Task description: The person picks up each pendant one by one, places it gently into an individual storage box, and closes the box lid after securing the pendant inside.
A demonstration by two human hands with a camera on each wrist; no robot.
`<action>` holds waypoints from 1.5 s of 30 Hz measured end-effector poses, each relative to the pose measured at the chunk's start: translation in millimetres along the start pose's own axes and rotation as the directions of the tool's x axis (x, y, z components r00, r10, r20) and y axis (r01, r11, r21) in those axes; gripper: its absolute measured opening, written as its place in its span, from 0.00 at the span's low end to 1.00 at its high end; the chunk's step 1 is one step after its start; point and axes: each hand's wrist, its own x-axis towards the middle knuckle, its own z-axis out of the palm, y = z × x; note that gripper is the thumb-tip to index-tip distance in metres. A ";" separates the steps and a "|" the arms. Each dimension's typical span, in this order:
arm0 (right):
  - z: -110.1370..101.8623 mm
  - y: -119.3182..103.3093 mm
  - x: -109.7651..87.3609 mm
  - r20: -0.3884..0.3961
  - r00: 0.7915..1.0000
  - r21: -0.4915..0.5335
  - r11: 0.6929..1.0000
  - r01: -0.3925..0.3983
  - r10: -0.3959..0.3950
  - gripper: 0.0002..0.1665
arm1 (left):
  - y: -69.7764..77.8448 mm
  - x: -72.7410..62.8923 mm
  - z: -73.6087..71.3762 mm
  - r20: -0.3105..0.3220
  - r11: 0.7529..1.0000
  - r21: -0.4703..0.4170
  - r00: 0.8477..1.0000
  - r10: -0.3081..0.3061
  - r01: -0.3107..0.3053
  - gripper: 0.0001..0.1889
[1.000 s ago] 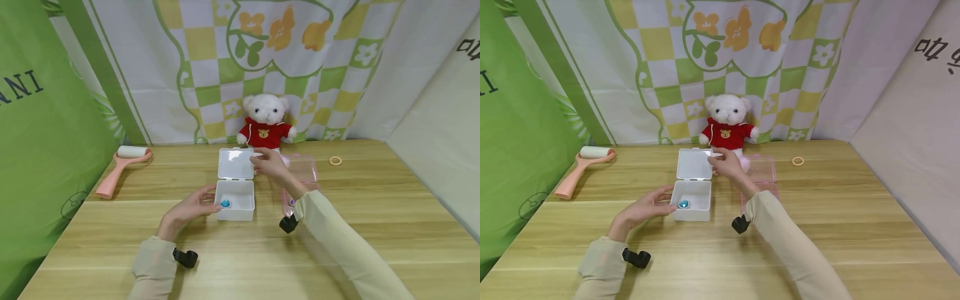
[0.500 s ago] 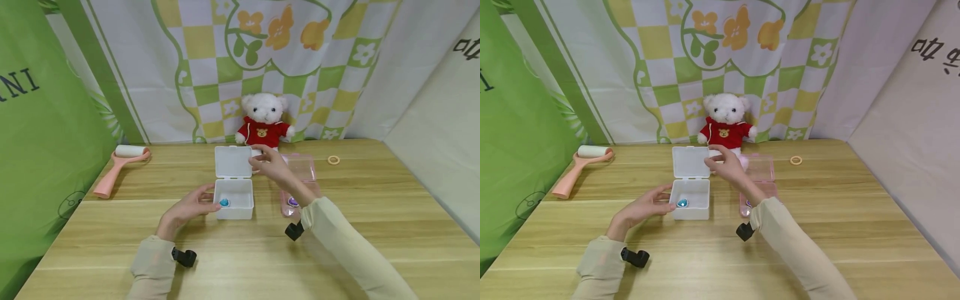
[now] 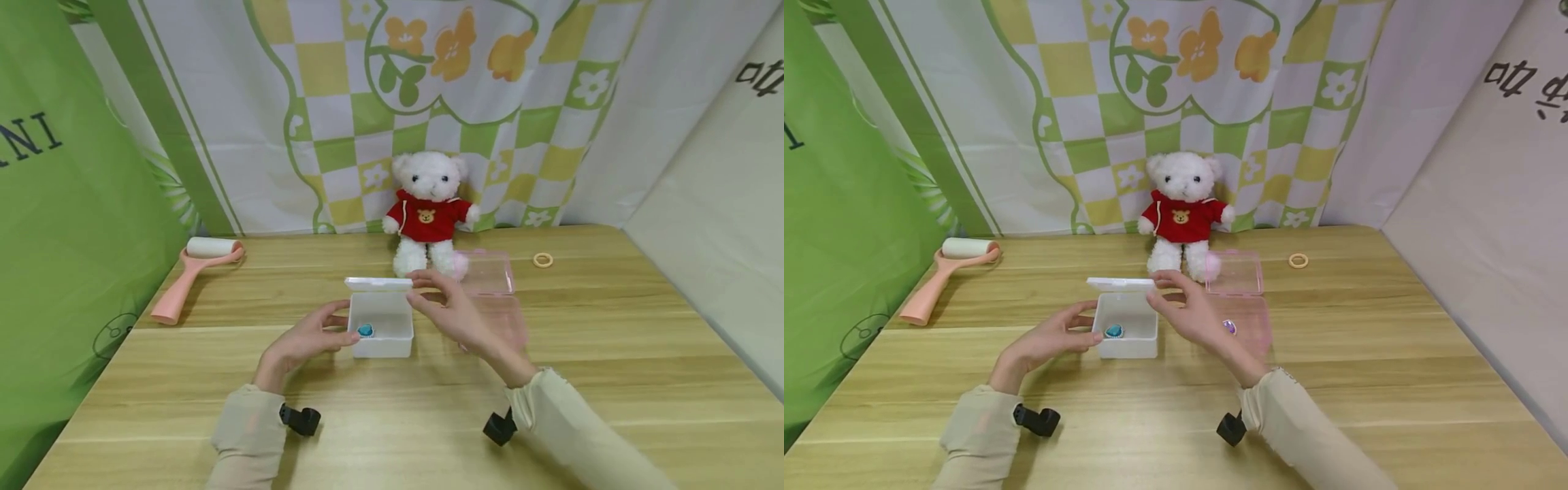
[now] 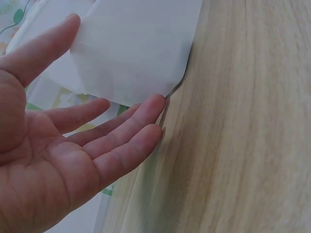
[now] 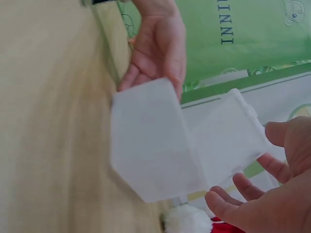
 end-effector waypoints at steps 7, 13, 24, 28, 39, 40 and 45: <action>12.9 17.5 -17.9 -0.053 0.998 0.017 0.999 0.047 -0.046 0.16 | -1.5 -0.1 -2.2 0.033 0.999 0.010 0.998 0.044 -0.044 0.38; 20.5 26.4 -26.9 -0.057 0.998 0.082 0.997 -0.014 0.019 0.17 | -5.4 -3.0 -9.0 0.081 0.997 -0.074 0.996 0.044 -0.038 0.34; 25.7 36.6 -29.7 -0.080 0.993 0.127 0.989 -0.073 0.083 0.19 | -2.9 -2.0 -7.3 0.024 0.985 -0.157 0.996 0.082 -0.077 0.27; 25.4 39.3 -29.9 -0.061 0.994 0.139 0.987 -0.076 0.085 0.20 | -2.2 -1.7 -5.4 0.019 0.988 -0.129 0.995 0.093 -0.090 0.25; 22.0 40.6 -25.0 -0.037 0.994 0.165 0.982 -0.096 0.103 0.19 | 1.3 -1.5 -2.8 0.019 0.992 -0.057 0.993 0.113 -0.112 0.25; 21.5 40.6 -24.5 -0.035 0.995 0.165 0.982 -0.091 0.098 0.19 | 0.9 -1.2 -2.7 0.016 0.992 -0.057 0.994 0.110 -0.109 0.25; 20.4 41.7 -21.0 -0.028 0.996 0.165 0.983 -0.081 0.087 0.20 | -0.1 0.4 -2.5 0.001 0.994 -0.063 0.996 0.088 -0.088 0.25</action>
